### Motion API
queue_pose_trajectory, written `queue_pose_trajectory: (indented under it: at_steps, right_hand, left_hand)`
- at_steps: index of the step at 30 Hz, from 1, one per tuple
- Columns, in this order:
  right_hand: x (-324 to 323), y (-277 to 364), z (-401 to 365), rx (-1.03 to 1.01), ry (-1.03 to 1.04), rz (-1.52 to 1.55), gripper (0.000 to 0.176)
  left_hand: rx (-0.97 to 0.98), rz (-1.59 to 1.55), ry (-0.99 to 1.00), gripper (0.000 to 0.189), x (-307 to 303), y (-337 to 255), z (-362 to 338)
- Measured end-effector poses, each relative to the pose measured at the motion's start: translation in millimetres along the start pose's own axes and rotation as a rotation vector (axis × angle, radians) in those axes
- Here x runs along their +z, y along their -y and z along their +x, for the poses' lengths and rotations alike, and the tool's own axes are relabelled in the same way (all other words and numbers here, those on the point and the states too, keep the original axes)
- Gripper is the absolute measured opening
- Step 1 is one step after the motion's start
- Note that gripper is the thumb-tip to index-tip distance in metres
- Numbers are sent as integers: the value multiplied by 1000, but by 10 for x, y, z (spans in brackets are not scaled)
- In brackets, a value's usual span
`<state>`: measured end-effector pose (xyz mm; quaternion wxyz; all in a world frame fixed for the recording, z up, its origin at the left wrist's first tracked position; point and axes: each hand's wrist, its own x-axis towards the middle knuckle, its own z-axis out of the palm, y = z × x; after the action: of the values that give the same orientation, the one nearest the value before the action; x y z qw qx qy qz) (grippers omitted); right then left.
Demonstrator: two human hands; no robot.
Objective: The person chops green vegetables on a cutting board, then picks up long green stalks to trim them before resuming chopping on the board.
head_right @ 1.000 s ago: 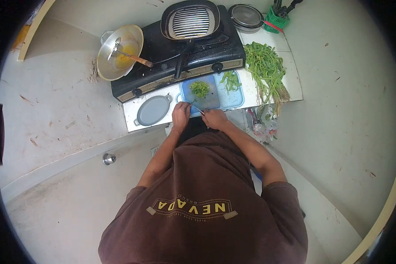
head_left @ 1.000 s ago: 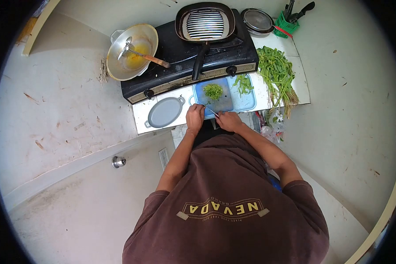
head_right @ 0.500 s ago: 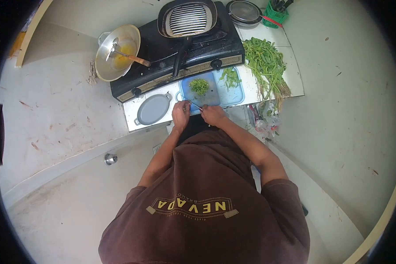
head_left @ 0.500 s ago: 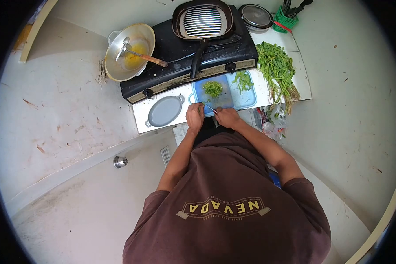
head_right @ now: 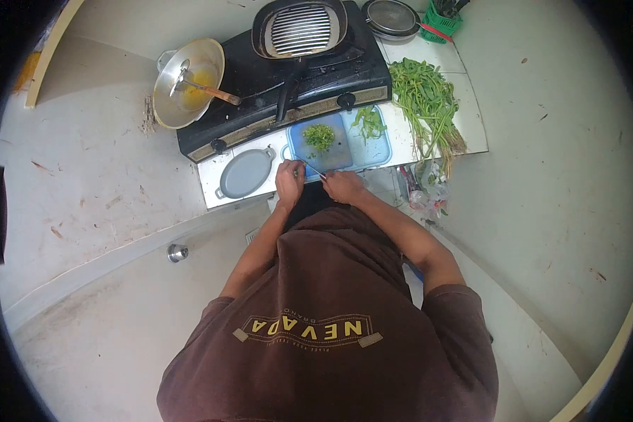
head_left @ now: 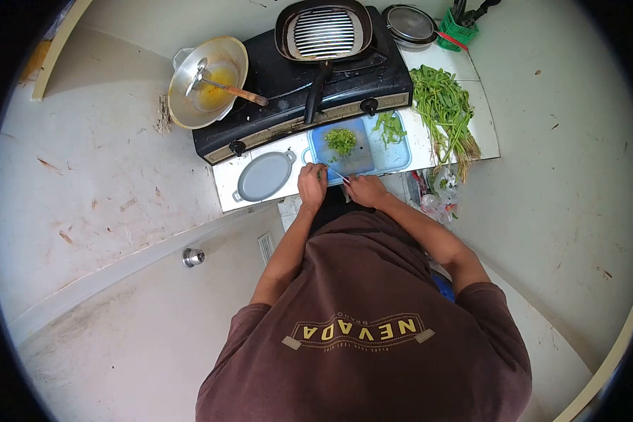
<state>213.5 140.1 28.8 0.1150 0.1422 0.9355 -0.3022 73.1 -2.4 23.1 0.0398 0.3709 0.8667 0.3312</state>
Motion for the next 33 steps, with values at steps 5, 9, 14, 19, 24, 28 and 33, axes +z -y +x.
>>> queue_pose_trajectory:
  at_steps: [5, 9, 14, 19, 24, 28, 33]
  right_hand:
    - [170, -29, 106, -15, -21, -38, 42]
    - [91, -14, 104, -5, -4, -51, 41]
    - [90, -51, 86, -11, -21, -39, 42]
    - [19, -16, 135, -20, -12, -7, 41]
    - [34, -25, 111, -15, -6, -47, 38]
    - [-38, -13, 28, 44, 43, -28, 38]
    - [-82, 26, 8, 67, 58, -12, 39]
  left_hand:
    - [1, 40, 46, 8, -26, -11, 7]
    - [91, 63, 51, 9, -38, -3, -12]
    - [54, 35, 18, 10, -60, -30, -30]
    - [-74, -35, 50, 10, -12, -13, -8]
    - [-73, -10, 61, 13, 6, 25, -12]
    - [-65, -29, 58, 14, -24, 4, -11]
    - [-79, -38, 52, 10, -32, -22, -13]
